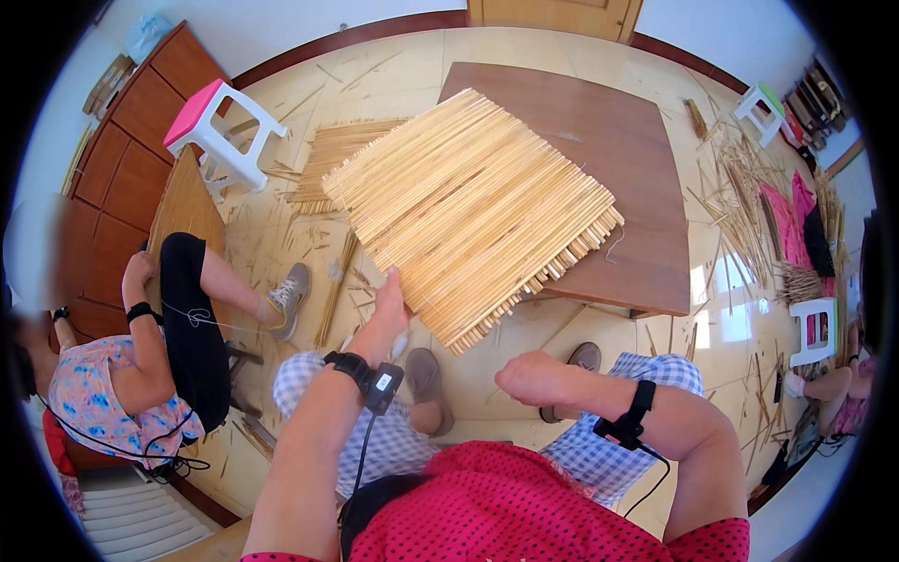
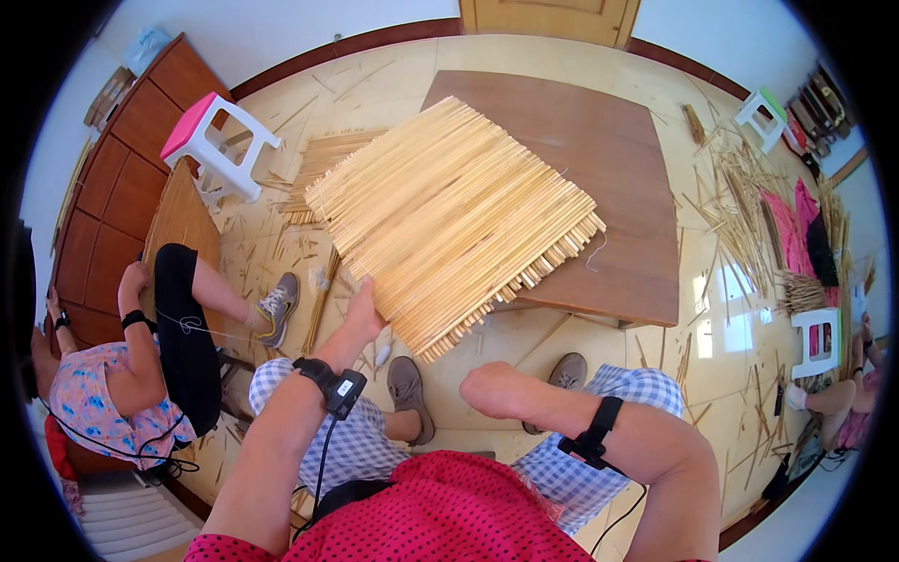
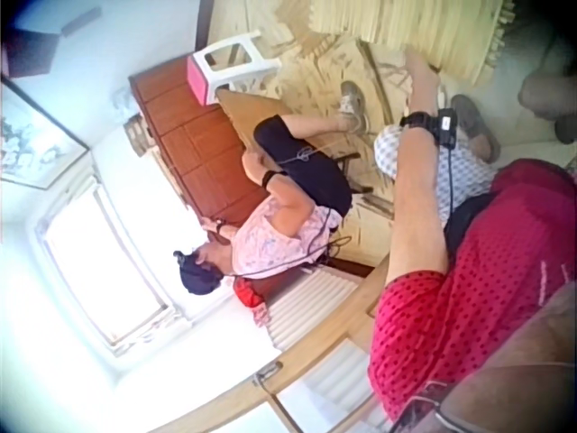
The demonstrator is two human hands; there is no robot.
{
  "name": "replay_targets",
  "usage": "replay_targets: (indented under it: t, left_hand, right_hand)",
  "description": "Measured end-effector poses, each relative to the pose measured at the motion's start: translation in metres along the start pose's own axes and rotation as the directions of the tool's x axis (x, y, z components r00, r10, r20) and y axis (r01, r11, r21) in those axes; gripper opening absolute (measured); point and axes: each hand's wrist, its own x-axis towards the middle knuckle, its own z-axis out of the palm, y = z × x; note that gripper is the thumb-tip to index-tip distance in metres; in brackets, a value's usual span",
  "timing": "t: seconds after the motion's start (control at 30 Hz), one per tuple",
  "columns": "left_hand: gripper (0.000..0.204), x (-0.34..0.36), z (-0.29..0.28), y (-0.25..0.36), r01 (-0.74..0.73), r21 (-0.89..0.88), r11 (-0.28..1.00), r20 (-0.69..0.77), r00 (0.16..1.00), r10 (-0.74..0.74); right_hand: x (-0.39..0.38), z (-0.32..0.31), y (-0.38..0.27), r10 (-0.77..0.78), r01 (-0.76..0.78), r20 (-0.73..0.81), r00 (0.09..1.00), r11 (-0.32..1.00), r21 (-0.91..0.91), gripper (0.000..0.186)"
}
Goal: The person weaves a bamboo mat by hand, threading a white string through the bamboo slats to secure them. They repeatedly pull the string tight and adjust the mat's position on the floor.
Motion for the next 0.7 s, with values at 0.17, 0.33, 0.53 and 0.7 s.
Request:
replay_targets:
  t: [0.17,0.33,0.53,0.7]
  left_hand:
    - [0.054,-0.010,0.013,0.002,0.024,0.033,0.999,-0.009,1.000,-0.023]
    - [0.053,-0.004,0.005,-0.001,0.029,0.000,1.000,-0.021,0.999,-0.029]
    - [0.054,-0.007,0.005,0.000,0.033,-0.038,0.999,-0.054,0.998,-0.035]
    - [0.055,-0.007,0.003,0.000,0.042,-0.018,0.999,0.020,0.999,-0.041]
  right_hand:
    - [-0.004,-0.008,-0.004,0.032,-0.033,0.062,0.998,0.999,0.017,0.013]
    - [-0.007,-0.016,-0.010,0.009,-0.011,0.072,0.997,1.000,0.024,0.011]
    - [-0.009,-0.020,-0.013,0.020,-0.019,0.084,0.996,1.000,-0.015,0.015]
    - [-0.011,-0.023,-0.016,0.030,-0.028,0.113,0.993,0.999,-0.022,0.016]
